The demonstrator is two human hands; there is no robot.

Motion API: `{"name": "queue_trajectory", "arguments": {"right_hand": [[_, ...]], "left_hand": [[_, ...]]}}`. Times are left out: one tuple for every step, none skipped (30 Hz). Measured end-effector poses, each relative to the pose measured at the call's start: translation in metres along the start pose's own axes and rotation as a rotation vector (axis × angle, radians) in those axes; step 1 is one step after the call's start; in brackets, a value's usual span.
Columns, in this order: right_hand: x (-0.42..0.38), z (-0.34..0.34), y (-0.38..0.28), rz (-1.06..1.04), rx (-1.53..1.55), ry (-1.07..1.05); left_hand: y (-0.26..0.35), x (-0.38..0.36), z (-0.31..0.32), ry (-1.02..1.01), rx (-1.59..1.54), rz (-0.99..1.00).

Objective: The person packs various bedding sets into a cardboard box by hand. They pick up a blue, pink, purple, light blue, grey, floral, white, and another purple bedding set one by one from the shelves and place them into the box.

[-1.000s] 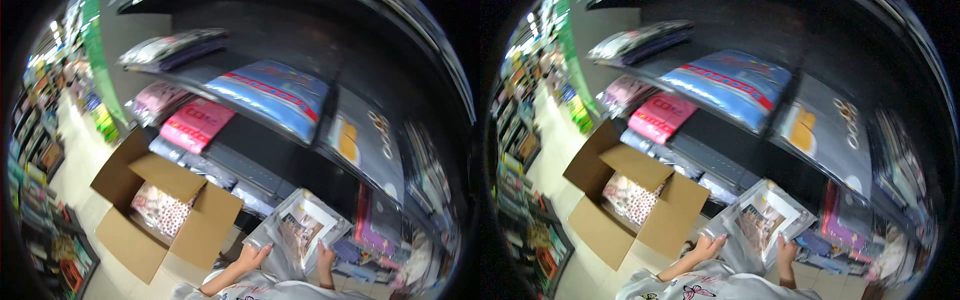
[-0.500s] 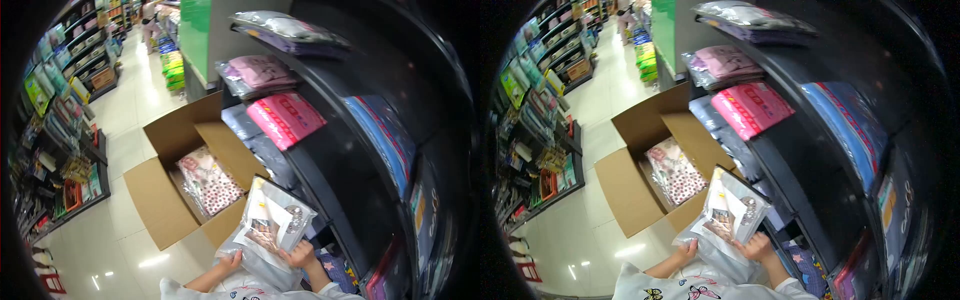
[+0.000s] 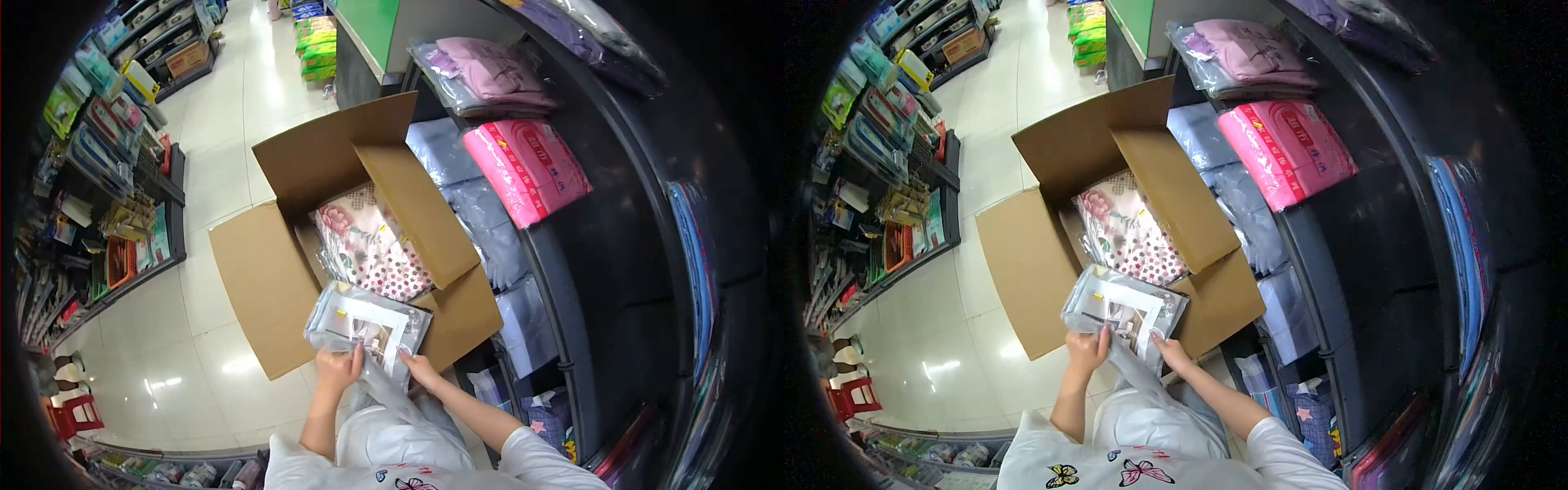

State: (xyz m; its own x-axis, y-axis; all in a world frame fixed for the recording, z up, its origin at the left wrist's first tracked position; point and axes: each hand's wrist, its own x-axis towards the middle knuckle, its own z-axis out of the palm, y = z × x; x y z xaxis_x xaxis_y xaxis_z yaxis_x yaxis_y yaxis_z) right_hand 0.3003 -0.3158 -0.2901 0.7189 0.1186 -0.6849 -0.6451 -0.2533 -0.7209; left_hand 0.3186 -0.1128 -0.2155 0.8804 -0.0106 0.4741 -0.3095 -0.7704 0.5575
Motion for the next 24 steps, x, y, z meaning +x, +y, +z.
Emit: {"name": "queue_trajectory", "arguments": {"right_hand": [[0.003, -0.005, -0.001, 0.081, 0.014, -0.041], [0.012, -0.009, 0.002, 0.090, 0.013, -0.046], [0.021, -0.013, 0.004, 0.091, 0.193, -0.026], [0.028, -0.017, 0.005, 0.091, 0.374, -0.001], [0.032, -0.022, -0.004, 0.081, 0.433, 0.044], [0.038, -0.030, -0.015, 0.069, 0.490, 0.090], [0.045, -0.037, -0.020, 0.077, 0.491, 0.093], [0.053, -0.043, -0.023, 0.005, 0.456, 0.134], [0.060, -0.050, -0.025, -0.065, 0.419, 0.174], [0.063, -0.055, -0.034, -0.095, 0.447, 0.229], [0.069, -0.060, -0.035, -0.164, 0.528, 0.286], [0.077, -0.064, -0.036, -0.213, 0.635, 0.380], [0.076, -0.070, -0.049, -0.195, 0.826, 0.371], [0.090, -0.077, -0.045, -0.136, 0.977, 0.430], [0.100, -0.085, -0.039, -0.184, 1.057, 0.329], [0.108, -0.090, -0.038, -0.233, 1.136, 0.226], [0.119, -0.097, -0.035, -0.171, 1.114, 0.185], [0.132, -0.101, -0.032, -0.110, 1.092, 0.144], [0.125, -0.093, -0.056, -0.025, 0.991, 0.154], [0.134, -0.091, -0.053, -0.018, 0.998, 0.159], [0.143, -0.089, -0.049, 0.027, 1.017, 0.156], [0.147, -0.086, -0.046, 0.073, 1.037, 0.155], [0.149, -0.082, -0.041, -0.033, 0.833, 0.166], [0.150, -0.082, -0.037, -0.022, 0.842, 0.177]], "left_hand": [[0.004, 0.005, 0.006, -0.021, -0.044, 0.059], [0.008, 0.009, 0.012, -0.042, -0.089, 0.117], [0.011, 0.013, 0.015, -0.049, -0.088, 0.109], [0.016, 0.018, 0.016, -0.088, -0.125, 0.115], [0.020, 0.021, 0.017, -0.124, -0.163, 0.122], [0.022, 0.022, 0.019, -0.130, -0.166, 0.117], [0.023, 0.022, 0.021, -0.157, -0.226, 0.117], [0.024, 0.023, 0.023, -0.184, -0.285, 0.116], [0.025, 0.024, 0.025, -0.139, -0.281, 0.196], [0.024, 0.025, 0.025, -0.149, -0.283, 0.186], [0.022, 0.027, 0.024, -0.120, -0.301, 0.186], [0.019, 0.028, 0.024, -0.092, -0.318, 0.186], [0.008, 0.030, 0.023, -0.111, -0.319, 0.106], [-0.003, 0.033, 0.025, -0.135, -0.290, -0.104], [-0.014, 0.037, 0.030, -0.156, -0.257, -0.313], [-0.022, 0.052, 0.031, -0.128, -0.396, -0.523], [-0.030, 0.067, 0.032, -0.096, -0.534, -0.733], [-0.040, 0.072, 0.039, -0.102, -0.530, -0.738], [-0.052, 0.073, 0.048, -0.117, -0.398, -0.817], [-0.058, 0.077, 0.054, -0.134, -0.265, -0.890], [-0.061, 0.080, 0.060, -0.147, -0.262, -0.890], [-0.060, 0.084, 0.066, -0.187, -0.057, -0.637], [-0.057, 0.086, 0.074, -0.224, 0.141, -0.379], [-0.053, 0.088, 0.083, -0.242, 0.138, -0.376]]}}
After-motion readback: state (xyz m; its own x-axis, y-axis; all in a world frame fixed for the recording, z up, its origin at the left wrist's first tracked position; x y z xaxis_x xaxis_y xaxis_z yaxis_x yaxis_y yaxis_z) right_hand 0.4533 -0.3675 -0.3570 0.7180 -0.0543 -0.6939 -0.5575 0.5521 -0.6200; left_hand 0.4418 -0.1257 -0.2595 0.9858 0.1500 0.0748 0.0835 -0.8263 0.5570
